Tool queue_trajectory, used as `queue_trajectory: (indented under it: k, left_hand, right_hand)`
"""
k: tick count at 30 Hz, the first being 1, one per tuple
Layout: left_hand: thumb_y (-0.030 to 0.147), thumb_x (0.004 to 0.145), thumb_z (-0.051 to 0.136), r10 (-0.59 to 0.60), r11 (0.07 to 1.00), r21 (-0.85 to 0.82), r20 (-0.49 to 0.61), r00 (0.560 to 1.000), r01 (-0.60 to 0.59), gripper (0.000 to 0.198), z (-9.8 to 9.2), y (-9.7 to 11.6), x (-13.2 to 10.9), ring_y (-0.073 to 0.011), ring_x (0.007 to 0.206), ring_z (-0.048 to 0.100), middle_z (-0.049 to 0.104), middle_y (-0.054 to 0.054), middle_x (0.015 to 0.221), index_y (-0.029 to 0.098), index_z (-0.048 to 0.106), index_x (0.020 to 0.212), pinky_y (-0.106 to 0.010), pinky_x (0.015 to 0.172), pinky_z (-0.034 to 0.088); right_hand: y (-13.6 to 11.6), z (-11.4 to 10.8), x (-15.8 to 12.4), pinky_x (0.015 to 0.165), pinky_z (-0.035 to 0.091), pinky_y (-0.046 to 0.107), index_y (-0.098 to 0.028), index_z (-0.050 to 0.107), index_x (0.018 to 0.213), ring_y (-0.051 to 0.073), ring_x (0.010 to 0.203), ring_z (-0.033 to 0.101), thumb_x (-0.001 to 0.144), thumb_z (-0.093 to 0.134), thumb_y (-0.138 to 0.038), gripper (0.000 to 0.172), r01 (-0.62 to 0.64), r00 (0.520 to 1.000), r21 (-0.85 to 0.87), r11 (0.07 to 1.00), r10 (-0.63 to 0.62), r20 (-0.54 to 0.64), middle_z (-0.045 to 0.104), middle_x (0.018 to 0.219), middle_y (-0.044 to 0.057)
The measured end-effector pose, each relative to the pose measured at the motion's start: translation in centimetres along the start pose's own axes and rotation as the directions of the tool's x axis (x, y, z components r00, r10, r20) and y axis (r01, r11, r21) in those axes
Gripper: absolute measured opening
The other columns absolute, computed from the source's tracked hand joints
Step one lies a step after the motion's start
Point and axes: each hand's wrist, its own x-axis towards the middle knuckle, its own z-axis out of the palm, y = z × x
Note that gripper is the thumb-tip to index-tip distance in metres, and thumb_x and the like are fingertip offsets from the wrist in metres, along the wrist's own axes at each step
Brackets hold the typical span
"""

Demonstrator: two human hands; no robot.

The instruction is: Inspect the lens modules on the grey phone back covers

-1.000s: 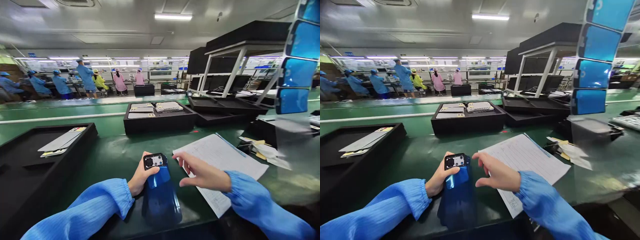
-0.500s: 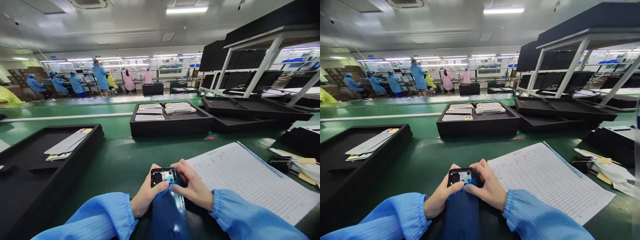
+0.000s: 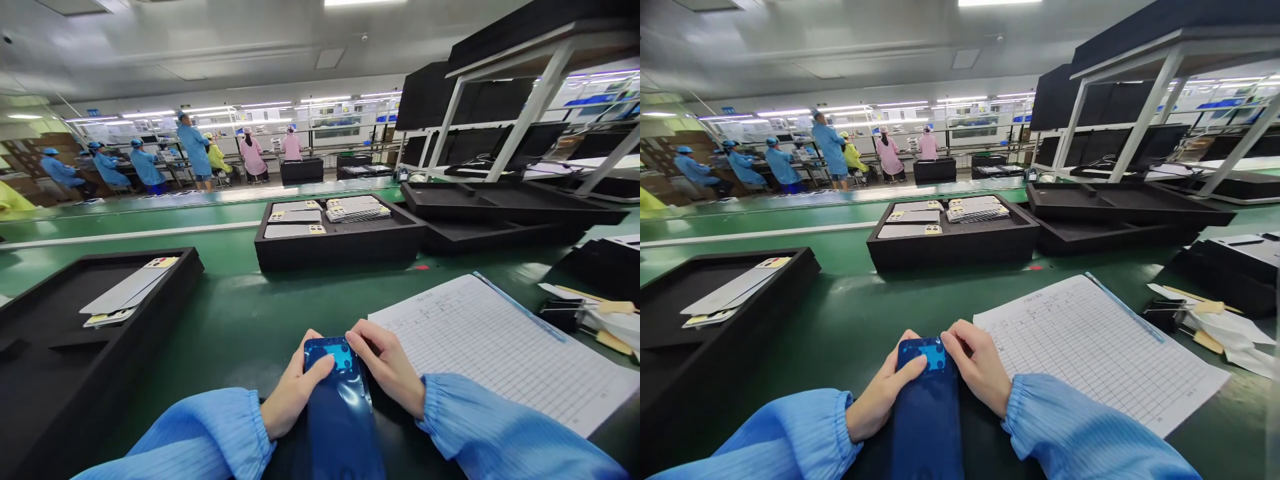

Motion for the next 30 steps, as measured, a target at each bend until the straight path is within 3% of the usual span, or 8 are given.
queue_trajectory:
  k: [6, 12, 16, 20, 22, 26, 30]
  left_hand:
    - [0.051, 0.079, 0.048, -0.031, 0.999, 0.017, -0.061, 0.998, 0.032, 0.029, 0.2, -0.2, 0.1, -0.0095, 0.064, 0.039, 0.042, 0.006, 0.067, 0.023, 0.040, 0.077, -0.020, 0.063, 0.035]
    - [0.051, 0.083, 0.040, -0.012, 1.000, 0.022, -0.065, 0.998, 0.013, 0.031, 0.5, -0.2, -0.5, -0.0101, 0.070, 0.038, 0.042, 0.004, 0.073, 0.021, 0.043, 0.076, -0.021, 0.069, 0.037]
    - [0.045, 0.076, 0.056, -0.057, 0.998, -0.011, 0.051, 0.997, 0.058, 0.029, 0.7, -0.3, -1.2, -0.0093, 0.069, 0.041, 0.044, 0.005, 0.075, 0.023, 0.040, 0.084, -0.022, 0.068, 0.038]
    - [0.033, 0.067, 0.069, 0.003, 0.998, 0.065, 0.106, 0.994, -0.010, 0.037, 0.5, -0.4, -1.5, -0.0096, 0.075, 0.044, 0.047, 0.005, 0.080, 0.022, 0.041, 0.090, -0.022, 0.071, 0.038]
    - [0.032, 0.068, 0.069, 0.021, 0.998, 0.057, 0.087, 0.996, -0.026, 0.035, 0.4, -0.5, -1.5, -0.0092, 0.073, 0.044, 0.046, 0.005, 0.078, 0.022, 0.041, 0.088, -0.021, 0.070, 0.038]
    - [0.033, 0.067, 0.069, -0.016, 1.000, -0.023, 0.018, 1.000, 0.016, 0.036, 0.5, -0.3, -1.5, -0.0092, 0.072, 0.047, 0.048, 0.006, 0.076, 0.022, 0.040, 0.085, -0.022, 0.069, 0.039]
    - [0.029, 0.067, 0.070, -0.063, 0.990, -0.128, -0.033, 0.998, 0.058, 0.047, 0.7, -0.2, -1.5, -0.0128, 0.088, 0.052, 0.054, 0.001, 0.095, 0.025, 0.038, 0.102, -0.027, 0.080, 0.042]
  right_hand:
    - [-0.1, 0.2, -0.4, 0.045, 0.026, 0.021, -0.019, 0.036, 0.060, 0.008, 0.049, 0.030, 0.070, 0.065, -0.033, 0.034, 0.003, 1.000, -0.079, 0.997, -0.001, 0.029, 0.029, 0.054, -0.008]
    - [-0.5, 0.4, -0.4, 0.044, 0.024, 0.021, -0.019, 0.029, 0.054, 0.007, 0.046, 0.025, 0.082, 0.050, -0.034, 0.038, -0.036, 0.999, 0.003, 0.999, 0.036, 0.028, 0.024, 0.050, -0.008]
    - [-0.6, 0.2, -0.5, 0.044, 0.023, 0.022, -0.019, 0.030, 0.054, 0.008, 0.047, 0.025, 0.086, 0.043, -0.035, 0.038, -0.036, 0.999, 0.044, 0.998, 0.034, 0.042, 0.025, 0.051, -0.007]
    - [-0.5, 0.0, -0.6, 0.044, 0.022, 0.023, -0.020, 0.023, 0.055, 0.008, 0.048, 0.022, 0.089, 0.037, -0.036, 0.040, -0.059, 0.997, 0.049, 0.997, 0.056, 0.052, 0.021, 0.054, -0.007]
    - [-0.5, -0.1, -0.6, 0.044, 0.023, 0.022, -0.020, 0.025, 0.057, 0.008, 0.049, 0.023, 0.089, 0.037, -0.036, 0.038, -0.063, 0.996, 0.056, 0.996, 0.058, 0.074, 0.021, 0.054, -0.007]
    - [-0.8, -0.2, -0.5, 0.047, 0.026, 0.021, -0.019, 0.037, 0.063, 0.008, 0.050, 0.029, 0.076, 0.060, -0.033, 0.030, -0.051, 0.992, 0.056, 0.997, 0.044, 0.119, 0.028, 0.055, -0.008]
    - [-1.0, -0.3, -0.4, 0.048, 0.029, 0.020, -0.019, 0.041, 0.069, 0.008, 0.052, 0.032, 0.077, 0.058, -0.034, 0.025, -0.156, 0.980, 0.246, 0.957, 0.118, 0.161, 0.034, 0.058, -0.007]
